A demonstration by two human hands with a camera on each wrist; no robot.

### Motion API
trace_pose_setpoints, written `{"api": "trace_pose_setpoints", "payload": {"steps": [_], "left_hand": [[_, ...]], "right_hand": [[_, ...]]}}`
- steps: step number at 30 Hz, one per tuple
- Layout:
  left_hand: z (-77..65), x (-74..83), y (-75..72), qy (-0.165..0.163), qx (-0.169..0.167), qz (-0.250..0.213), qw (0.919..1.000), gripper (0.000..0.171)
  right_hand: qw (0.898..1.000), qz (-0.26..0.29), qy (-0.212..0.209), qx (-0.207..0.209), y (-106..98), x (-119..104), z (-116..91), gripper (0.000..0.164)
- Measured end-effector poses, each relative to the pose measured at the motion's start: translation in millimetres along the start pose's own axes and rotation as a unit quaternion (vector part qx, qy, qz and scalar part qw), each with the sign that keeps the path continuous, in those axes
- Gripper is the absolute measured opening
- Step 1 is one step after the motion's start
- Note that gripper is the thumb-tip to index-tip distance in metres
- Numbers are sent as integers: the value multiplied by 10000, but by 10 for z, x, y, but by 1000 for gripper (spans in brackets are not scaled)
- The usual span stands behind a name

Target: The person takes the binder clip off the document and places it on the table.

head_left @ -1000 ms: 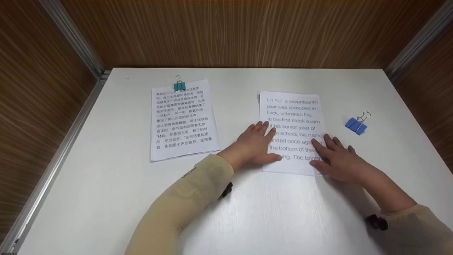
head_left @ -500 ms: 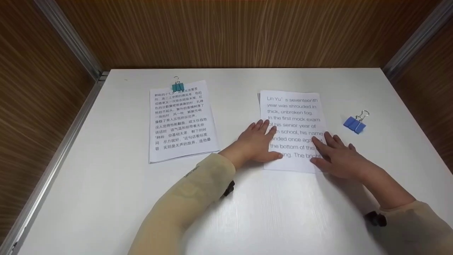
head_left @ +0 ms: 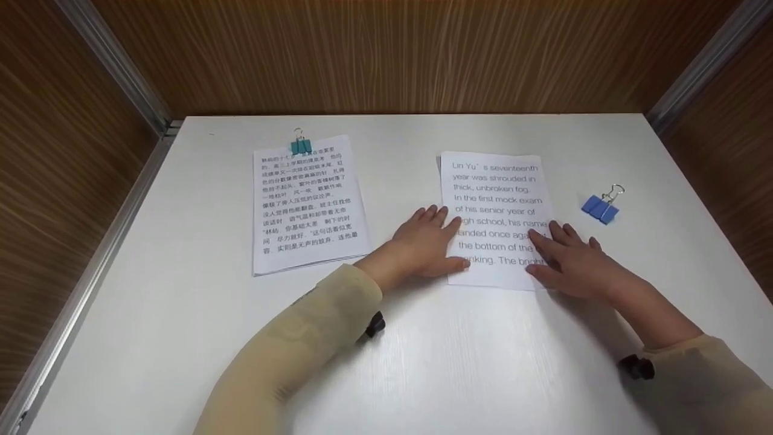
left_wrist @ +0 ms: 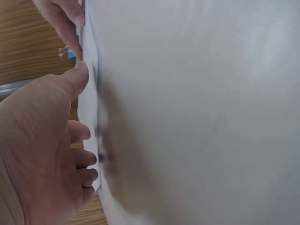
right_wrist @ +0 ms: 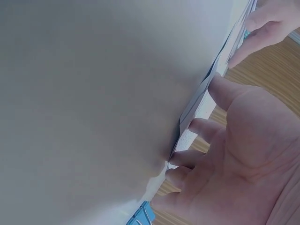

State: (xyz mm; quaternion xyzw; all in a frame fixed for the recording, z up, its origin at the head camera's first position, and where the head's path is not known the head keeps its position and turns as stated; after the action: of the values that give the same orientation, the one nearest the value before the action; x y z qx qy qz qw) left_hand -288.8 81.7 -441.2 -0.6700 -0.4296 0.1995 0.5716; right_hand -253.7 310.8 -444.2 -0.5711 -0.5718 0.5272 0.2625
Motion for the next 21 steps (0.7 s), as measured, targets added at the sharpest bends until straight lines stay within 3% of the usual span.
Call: {"api": "trace_pose_setpoints", "payload": {"steps": [4,9,15,21], "left_hand": [[-214,-163,-77,22,80,-54,10000,91],[-538,-517,-182,0,293,-278,9992,91],[-961,-1051,-281,-345,705,-442,9959,91],[-1306,-1495,-260,-863,820,-453,9919,91]], "right_hand": [[9997,-11,-82,221,-62,-48,5,91],[9982,-190,-234,526,-159,-284,67,93],[9929,-427,-778,798,-153,-807,261,85],[9840,-495,-1476,861,-53,-1413,470,81]]}}
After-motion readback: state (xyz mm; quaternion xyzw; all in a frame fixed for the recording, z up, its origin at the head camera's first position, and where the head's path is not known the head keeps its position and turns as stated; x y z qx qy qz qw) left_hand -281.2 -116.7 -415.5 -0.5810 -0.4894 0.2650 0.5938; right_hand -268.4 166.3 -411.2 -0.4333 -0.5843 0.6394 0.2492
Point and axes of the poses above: each hand's wrist, its own z-axis towards the middle knuckle, its own y-axis out of the palm, x = y × z, the point moved 9 cm from there along z, towards the middle knuckle
